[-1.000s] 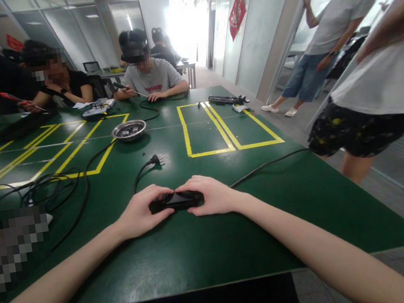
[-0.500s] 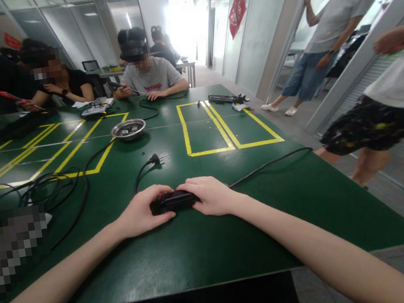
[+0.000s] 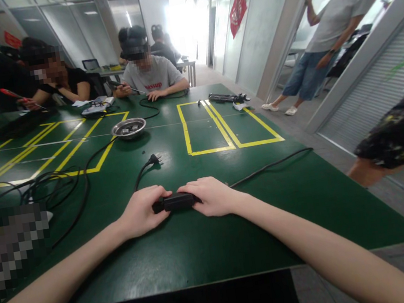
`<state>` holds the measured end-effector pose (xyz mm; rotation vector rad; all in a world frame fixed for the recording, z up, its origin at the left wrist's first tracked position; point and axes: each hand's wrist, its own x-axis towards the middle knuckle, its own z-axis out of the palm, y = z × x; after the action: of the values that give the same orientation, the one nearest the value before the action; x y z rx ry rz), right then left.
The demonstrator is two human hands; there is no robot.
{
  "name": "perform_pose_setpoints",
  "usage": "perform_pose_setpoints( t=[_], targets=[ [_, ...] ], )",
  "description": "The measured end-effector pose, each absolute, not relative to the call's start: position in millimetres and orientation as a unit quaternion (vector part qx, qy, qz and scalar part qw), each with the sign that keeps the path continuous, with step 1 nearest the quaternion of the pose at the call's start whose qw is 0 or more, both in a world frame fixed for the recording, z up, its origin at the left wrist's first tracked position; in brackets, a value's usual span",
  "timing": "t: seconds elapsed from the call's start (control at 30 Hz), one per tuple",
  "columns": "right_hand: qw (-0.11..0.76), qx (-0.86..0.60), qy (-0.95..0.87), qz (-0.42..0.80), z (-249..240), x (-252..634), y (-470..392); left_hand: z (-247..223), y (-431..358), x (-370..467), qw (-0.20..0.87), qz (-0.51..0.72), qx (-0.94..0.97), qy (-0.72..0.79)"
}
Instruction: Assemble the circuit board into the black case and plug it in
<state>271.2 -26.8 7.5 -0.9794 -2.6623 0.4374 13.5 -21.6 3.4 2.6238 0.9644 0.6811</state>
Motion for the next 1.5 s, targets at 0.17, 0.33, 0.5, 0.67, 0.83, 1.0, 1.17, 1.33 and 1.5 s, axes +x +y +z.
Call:
perform_pose_setpoints(
  t=[0.17, 0.33, 0.5, 0.67, 0.83, 1.0, 1.17, 1.33, 1.5],
  targets=[
    [0.15, -0.337, -0.916, 0.155, 6.6, 269.2, -25.2, 3.5, -22.2, 14.7, 0.112, 0.223, 0.912, 0.324],
    [0.146, -0.343, -0.918, 0.138, 4.4, 267.8, -25.8, 5.5, -22.1, 16.2, 0.101, 0.206, 0.919, 0.32],
    [0.139, -0.352, -0.918, 0.12, 4.6, 267.6, -28.4, 8.3, -19.8, 15.8, 0.063, 0.194, 0.945, 0.256],
    [0.142, -0.359, -0.916, 0.109, 6.7, 266.1, -27.8, 7.0, -17.9, 14.1, 0.039, 0.181, 0.95, 0.252],
    [0.153, -0.344, -0.923, 0.085, 10.4, 266.8, -29.6, 9.8, -18.9, 13.9, 0.037, 0.18, 0.949, 0.255],
    [0.137, -0.329, -0.933, 0.057, 12.6, 266.7, -32.7, 11.4, -20.8, 16.9, 0.002, 0.174, 0.953, 0.249],
    [0.156, -0.334, -0.929, 0.035, 10.0, 266.4, -30.9, 8.0, -20.4, 17.2, -0.013, 0.177, 0.951, 0.253],
    [0.15, -0.315, -0.937, -0.003, 9.0, 267.1, -30.4, 10.1, -21.5, 17.2, 0.027, 0.197, 0.942, 0.27],
    [0.123, -0.272, -0.95, -0.093, 6.6, 270.4, -29.5, 14.4, -24.4, 20.0, 0.169, 0.199, 0.898, 0.355]
  ],
)
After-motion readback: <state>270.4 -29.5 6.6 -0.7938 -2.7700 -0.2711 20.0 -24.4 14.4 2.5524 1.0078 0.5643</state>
